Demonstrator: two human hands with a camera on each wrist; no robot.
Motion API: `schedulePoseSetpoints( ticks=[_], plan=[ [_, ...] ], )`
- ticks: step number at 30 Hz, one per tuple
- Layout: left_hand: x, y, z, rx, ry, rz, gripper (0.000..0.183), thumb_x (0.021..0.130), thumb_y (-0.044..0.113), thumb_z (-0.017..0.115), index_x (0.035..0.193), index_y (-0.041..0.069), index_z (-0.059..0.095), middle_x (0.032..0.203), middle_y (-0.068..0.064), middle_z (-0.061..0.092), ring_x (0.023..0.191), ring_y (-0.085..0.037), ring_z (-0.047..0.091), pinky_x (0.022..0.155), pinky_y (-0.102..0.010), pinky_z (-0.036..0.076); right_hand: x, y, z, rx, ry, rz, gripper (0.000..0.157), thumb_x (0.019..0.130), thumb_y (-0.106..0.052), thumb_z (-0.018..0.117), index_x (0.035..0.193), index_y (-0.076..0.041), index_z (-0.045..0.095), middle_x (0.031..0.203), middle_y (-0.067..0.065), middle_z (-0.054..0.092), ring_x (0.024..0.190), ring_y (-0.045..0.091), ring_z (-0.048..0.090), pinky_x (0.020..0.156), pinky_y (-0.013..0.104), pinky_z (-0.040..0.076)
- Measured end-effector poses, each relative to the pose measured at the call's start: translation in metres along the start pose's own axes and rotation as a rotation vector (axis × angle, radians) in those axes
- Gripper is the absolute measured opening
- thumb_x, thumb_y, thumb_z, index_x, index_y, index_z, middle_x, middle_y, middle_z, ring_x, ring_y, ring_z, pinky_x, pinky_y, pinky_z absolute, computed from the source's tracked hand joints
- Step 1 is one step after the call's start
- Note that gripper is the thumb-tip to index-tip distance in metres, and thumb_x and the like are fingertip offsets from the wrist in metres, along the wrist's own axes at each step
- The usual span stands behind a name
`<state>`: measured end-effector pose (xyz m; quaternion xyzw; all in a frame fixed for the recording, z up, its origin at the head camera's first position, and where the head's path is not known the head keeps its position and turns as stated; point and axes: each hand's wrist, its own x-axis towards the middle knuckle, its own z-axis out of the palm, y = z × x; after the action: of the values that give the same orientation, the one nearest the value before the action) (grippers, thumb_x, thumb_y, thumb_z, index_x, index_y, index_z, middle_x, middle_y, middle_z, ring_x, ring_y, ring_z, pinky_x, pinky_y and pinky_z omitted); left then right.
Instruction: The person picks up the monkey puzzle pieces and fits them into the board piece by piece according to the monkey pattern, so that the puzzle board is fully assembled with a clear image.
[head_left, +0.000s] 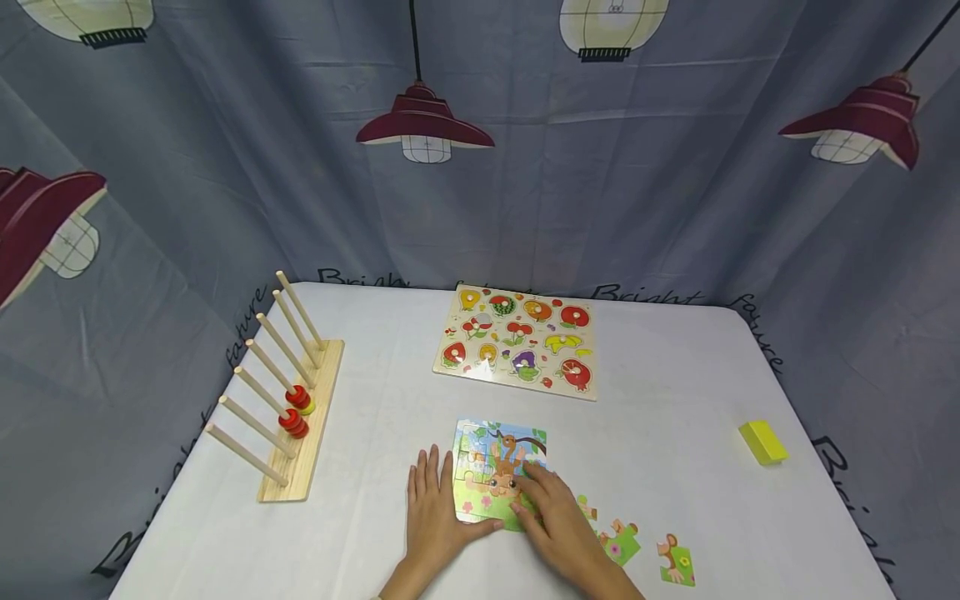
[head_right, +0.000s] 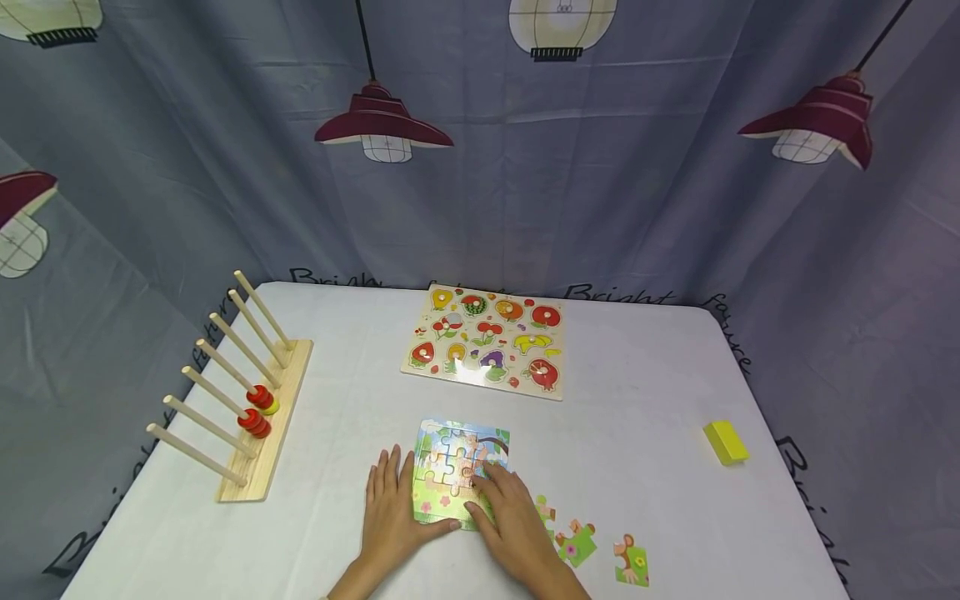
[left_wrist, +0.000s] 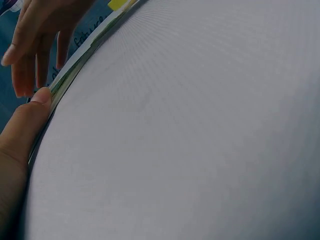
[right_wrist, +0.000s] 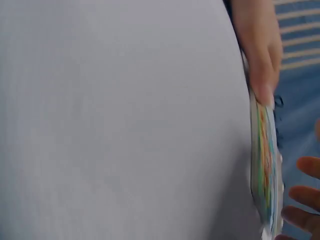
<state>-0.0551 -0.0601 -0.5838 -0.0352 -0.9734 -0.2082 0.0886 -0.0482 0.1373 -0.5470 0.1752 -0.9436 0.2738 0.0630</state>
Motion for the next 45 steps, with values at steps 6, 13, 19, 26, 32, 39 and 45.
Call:
schedulePoseSetpoints(
  ticks=[6,13,19,26,32,39,45],
  plan=[
    [0.000,0.001,-0.001,-0.009,-0.015,-0.011,0.126,0.046,0.087,0.054,0.139,0.005,0.032,0.148,-0.018,0.023,0.140,-0.034,0.012,0.113,-0.049,0.009,-0.002,0.020,-0.009,0.012,0.130,0.151,0.032,0.079,-0.024,0.069,0.110,-0.015,0.062,0.114,0.001,0.060,0.109,0.021,0.055,0.091,0.043,0.045],
    [-0.001,0.001,-0.001,-0.010,-0.016,-0.016,0.126,0.046,0.087,0.054,0.140,0.005,0.032,0.149,-0.018,0.022,0.140,-0.034,0.012,0.113,-0.049,0.009,-0.009,0.046,-0.024,0.074,0.143,0.339,0.032,0.080,-0.020,0.068,0.110,-0.012,0.061,0.099,0.002,0.066,0.100,0.024,0.060,0.089,0.045,0.045],
    [0.000,0.001,0.000,-0.007,-0.011,-0.016,0.126,0.046,0.087,0.054,0.139,0.005,0.032,0.149,-0.018,0.023,0.140,-0.034,0.012,0.112,-0.049,0.009,-0.016,0.059,-0.031,0.058,0.195,0.353,0.028,0.077,-0.013,0.070,0.104,-0.010,0.065,0.084,-0.002,0.068,0.085,0.019,0.064,0.083,0.042,0.049],
    [0.000,0.002,0.000,-0.004,-0.010,-0.013,0.126,0.046,0.088,0.052,0.139,0.005,0.032,0.149,-0.018,0.023,0.139,-0.034,0.012,0.112,-0.049,0.009,-0.022,0.061,-0.036,0.060,0.125,0.417,0.026,0.078,-0.016,0.069,0.103,-0.009,0.065,0.088,0.001,0.067,0.089,0.020,0.062,0.084,0.042,0.048],
    [0.000,0.001,0.000,-0.002,-0.009,-0.014,0.126,0.046,0.088,0.052,0.140,0.005,0.032,0.149,-0.018,0.022,0.139,-0.035,0.012,0.112,-0.050,0.010,-0.024,0.059,-0.037,-0.002,0.012,0.389,0.040,0.076,-0.030,0.072,0.109,-0.010,0.063,0.100,0.004,0.062,0.097,0.025,0.057,0.081,0.045,0.045],
    [0.000,0.001,-0.001,-0.015,-0.020,-0.016,0.126,0.047,0.087,0.053,0.140,0.005,0.032,0.149,-0.018,0.022,0.140,-0.035,0.011,0.112,-0.049,0.009,-0.023,0.052,-0.039,-0.074,-0.130,0.407,0.071,0.062,-0.052,0.075,0.118,-0.012,0.059,0.104,0.004,0.052,0.092,0.019,0.046,0.080,0.042,0.038],
    [0.000,0.000,-0.001,-0.017,-0.022,-0.019,0.126,0.047,0.087,0.054,0.140,0.005,0.032,0.149,-0.018,0.022,0.140,-0.034,0.011,0.113,-0.048,0.008,-0.024,0.050,-0.040,-0.058,-0.145,0.436,0.079,0.052,-0.047,0.081,0.120,-0.014,0.058,0.106,0.003,0.050,0.095,0.019,0.044,0.082,0.041,0.033]
  ],
)
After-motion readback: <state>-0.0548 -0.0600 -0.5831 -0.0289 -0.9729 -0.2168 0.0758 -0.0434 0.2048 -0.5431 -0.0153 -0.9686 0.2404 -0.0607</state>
